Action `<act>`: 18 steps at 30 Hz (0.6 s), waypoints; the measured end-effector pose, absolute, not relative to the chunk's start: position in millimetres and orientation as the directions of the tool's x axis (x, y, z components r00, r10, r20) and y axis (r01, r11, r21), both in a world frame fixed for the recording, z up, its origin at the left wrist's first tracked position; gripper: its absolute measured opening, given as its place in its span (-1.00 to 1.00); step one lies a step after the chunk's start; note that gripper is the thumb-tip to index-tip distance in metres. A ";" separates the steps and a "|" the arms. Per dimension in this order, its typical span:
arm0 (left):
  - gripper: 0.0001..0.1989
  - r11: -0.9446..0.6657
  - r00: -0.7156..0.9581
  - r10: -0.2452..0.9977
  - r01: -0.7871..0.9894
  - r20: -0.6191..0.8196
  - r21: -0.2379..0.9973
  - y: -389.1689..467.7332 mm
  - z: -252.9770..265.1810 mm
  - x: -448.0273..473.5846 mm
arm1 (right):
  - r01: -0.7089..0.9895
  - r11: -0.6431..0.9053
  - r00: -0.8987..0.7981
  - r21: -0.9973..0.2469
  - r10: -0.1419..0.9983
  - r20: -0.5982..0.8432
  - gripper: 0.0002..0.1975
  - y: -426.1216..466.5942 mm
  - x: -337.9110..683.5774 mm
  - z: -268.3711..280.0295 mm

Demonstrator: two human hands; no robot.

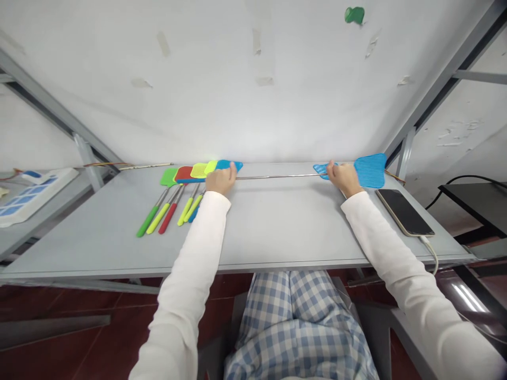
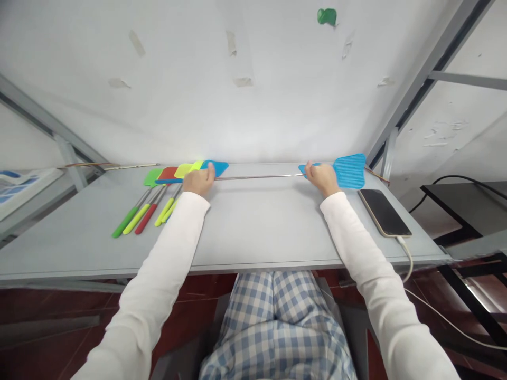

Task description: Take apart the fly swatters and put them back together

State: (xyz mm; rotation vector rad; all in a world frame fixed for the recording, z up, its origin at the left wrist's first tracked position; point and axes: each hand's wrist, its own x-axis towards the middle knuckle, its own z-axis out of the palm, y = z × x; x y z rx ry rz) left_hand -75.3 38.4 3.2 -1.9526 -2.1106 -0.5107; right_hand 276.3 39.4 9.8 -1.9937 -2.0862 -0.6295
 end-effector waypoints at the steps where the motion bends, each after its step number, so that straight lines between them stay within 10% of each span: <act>1: -0.46 0.008 -0.044 0.926 0.995 0.375 0.097 35.6 3.8 -59.4 | 0.982 0.063 -0.132 0.180 0.907 0.399 -0.46 36.4 262.6 9.5; 13: -0.44 -0.258 0.212 0.936 0.956 0.281 0.138 21.2 4.3 -5.7 | 0.985 0.131 -0.169 0.114 0.870 0.463 -0.39 32.3 228.3 4.4; 18: -0.47 -0.116 0.097 0.921 0.993 0.378 0.028 26.6 11.8 -49.0 | 0.996 -0.021 -0.028 0.082 0.835 0.550 -0.44 44.5 278.5 2.1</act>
